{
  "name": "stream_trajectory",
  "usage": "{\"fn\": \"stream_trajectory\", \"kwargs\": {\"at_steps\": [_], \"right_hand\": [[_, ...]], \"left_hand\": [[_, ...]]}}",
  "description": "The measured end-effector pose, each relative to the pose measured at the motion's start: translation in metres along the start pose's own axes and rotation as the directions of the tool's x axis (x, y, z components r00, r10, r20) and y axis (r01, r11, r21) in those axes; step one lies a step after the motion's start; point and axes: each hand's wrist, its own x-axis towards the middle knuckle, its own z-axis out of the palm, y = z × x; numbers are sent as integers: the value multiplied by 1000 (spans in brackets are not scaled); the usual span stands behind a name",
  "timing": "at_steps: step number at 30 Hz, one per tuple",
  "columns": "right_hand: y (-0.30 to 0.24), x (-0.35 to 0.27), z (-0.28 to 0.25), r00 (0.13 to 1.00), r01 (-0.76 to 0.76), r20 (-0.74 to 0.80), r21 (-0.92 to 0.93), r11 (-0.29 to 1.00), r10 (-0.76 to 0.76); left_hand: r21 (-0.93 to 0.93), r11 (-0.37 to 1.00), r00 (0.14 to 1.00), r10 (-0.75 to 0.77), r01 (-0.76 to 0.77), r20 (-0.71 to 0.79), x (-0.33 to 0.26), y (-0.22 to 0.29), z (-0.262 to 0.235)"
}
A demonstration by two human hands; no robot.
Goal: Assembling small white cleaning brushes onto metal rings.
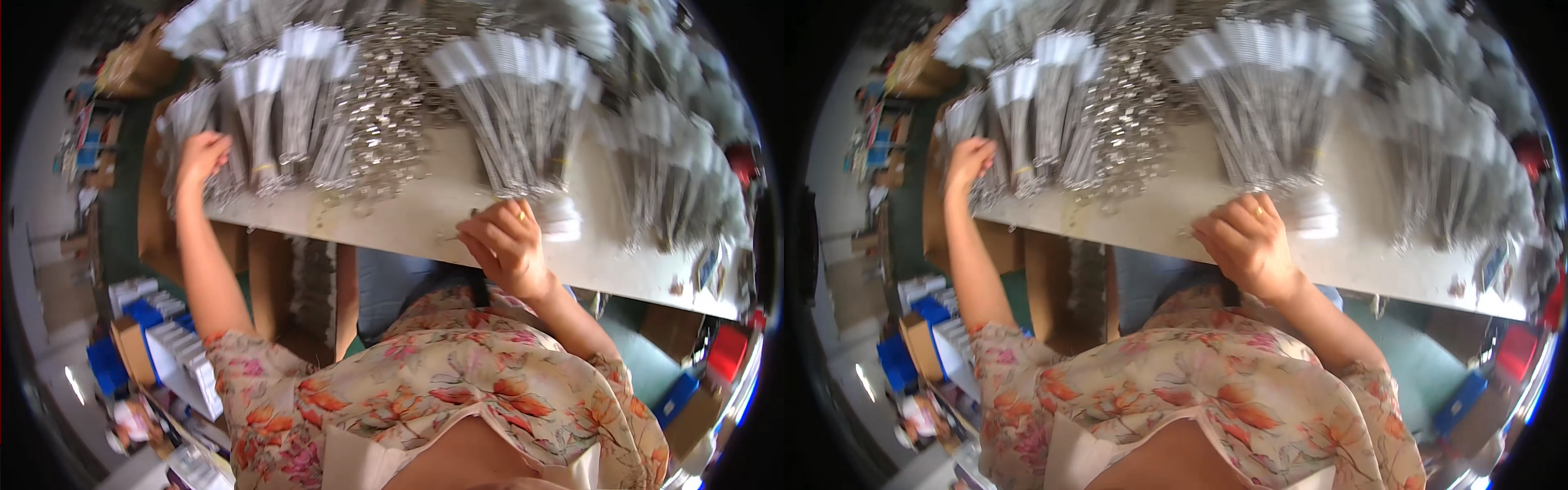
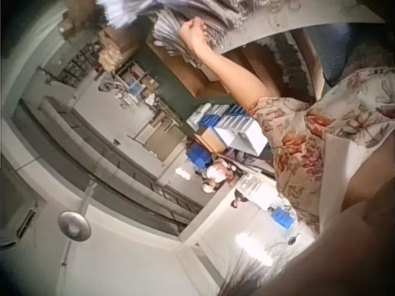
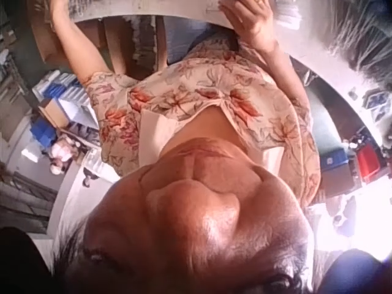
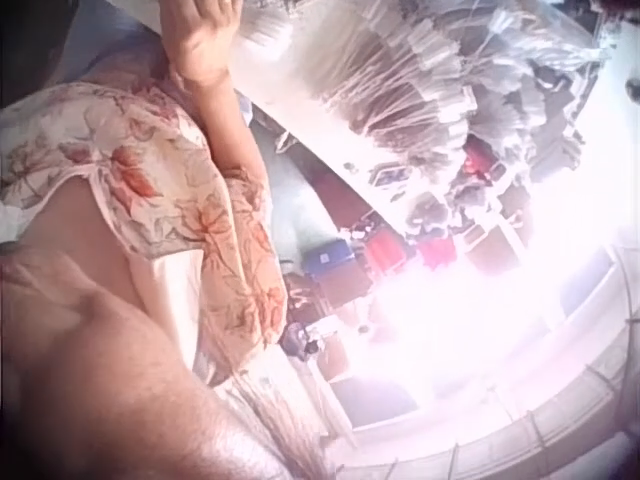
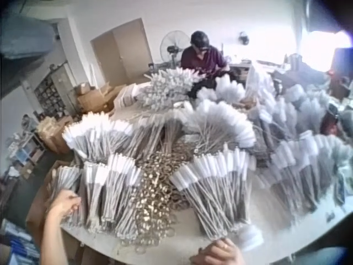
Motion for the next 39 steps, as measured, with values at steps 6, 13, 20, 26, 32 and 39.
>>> {"fn": "stream_trajectory", "kwargs": {"at_steps": [6,13,20,26,32,39], "right_hand": [[43,74,-29,975,-202,-98,12,979,202],[80,102,-19,933,-305,56,-394,867,354],[100,104,-24,930,-368,-95,-233,900,355],[101,87,-122,721,-196,-253,818,540,645],[114,-13,-149,773,-634,-216,-236,737,596],[126,-38,-127,722,-641,-115,-481,598,682]], "left_hand": [[15,996,989,-80,83,-126,-14,13,4],[-196,972,909,38,-130,-416,-55,44,15],[54,870,842,489,-490,-229,-67,152,102],[307,828,866,499,-470,-18,-22,111,123],[358,840,881,465,-407,-89,-45,145,133],[348,818,841,526,-458,-127,-31,131,129]]}}
